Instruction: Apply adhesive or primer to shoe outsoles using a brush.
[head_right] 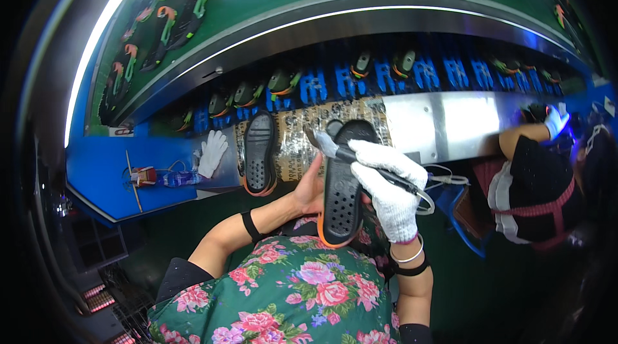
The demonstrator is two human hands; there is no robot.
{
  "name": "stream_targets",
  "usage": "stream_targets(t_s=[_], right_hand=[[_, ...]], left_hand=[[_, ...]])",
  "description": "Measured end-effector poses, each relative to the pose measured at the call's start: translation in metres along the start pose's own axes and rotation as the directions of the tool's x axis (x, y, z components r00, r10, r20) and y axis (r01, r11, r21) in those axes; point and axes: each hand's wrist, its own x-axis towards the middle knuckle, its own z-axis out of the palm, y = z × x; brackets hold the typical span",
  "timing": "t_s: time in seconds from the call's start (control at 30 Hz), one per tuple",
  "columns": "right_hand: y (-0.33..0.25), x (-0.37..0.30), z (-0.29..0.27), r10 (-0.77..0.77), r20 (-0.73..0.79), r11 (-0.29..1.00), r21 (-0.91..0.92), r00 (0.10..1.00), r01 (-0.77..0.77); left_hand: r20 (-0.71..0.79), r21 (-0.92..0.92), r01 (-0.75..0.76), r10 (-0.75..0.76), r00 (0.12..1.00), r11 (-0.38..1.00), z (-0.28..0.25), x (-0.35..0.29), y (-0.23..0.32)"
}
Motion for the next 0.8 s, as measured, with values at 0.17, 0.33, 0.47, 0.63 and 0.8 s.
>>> stream_targets(t_s=[0.17, 0.33, 0.47, 0.63, 0.8], right_hand=[[-0.014, 0.005, 0.000, -0.143, 0.023, 0.955, -0.260, 0.989, 0.144], [-0.022, 0.021, 0.004, -0.418, 0.106, 0.794, -0.439, 0.902, 0.420], [-0.031, 0.028, 0.004, -0.498, 0.184, 0.672, -0.536, 0.847, 0.511], [-0.031, 0.036, 0.001, -0.623, 0.354, 0.307, -0.710, 0.697, 0.634], [-0.030, 0.018, 0.005, -0.406, 0.347, 0.528, -0.666, 0.846, 0.527]], left_hand=[[-0.043, -0.208, -0.087, 0.080, 0.996, 0.974, 0.023, 0.013, 0.022], [-0.153, 0.112, -0.294, 0.309, 0.939, 0.949, 0.060, 0.027, 0.031], [-0.148, 0.038, -0.329, 0.331, 0.932, 0.943, 0.070, 0.032, 0.027], [-0.137, 0.057, -0.309, 0.314, 0.939, 0.949, 0.075, 0.036, 0.017], [-0.251, 0.326, -0.309, 0.397, 0.883, 0.893, 0.088, 0.045, 0.010]])
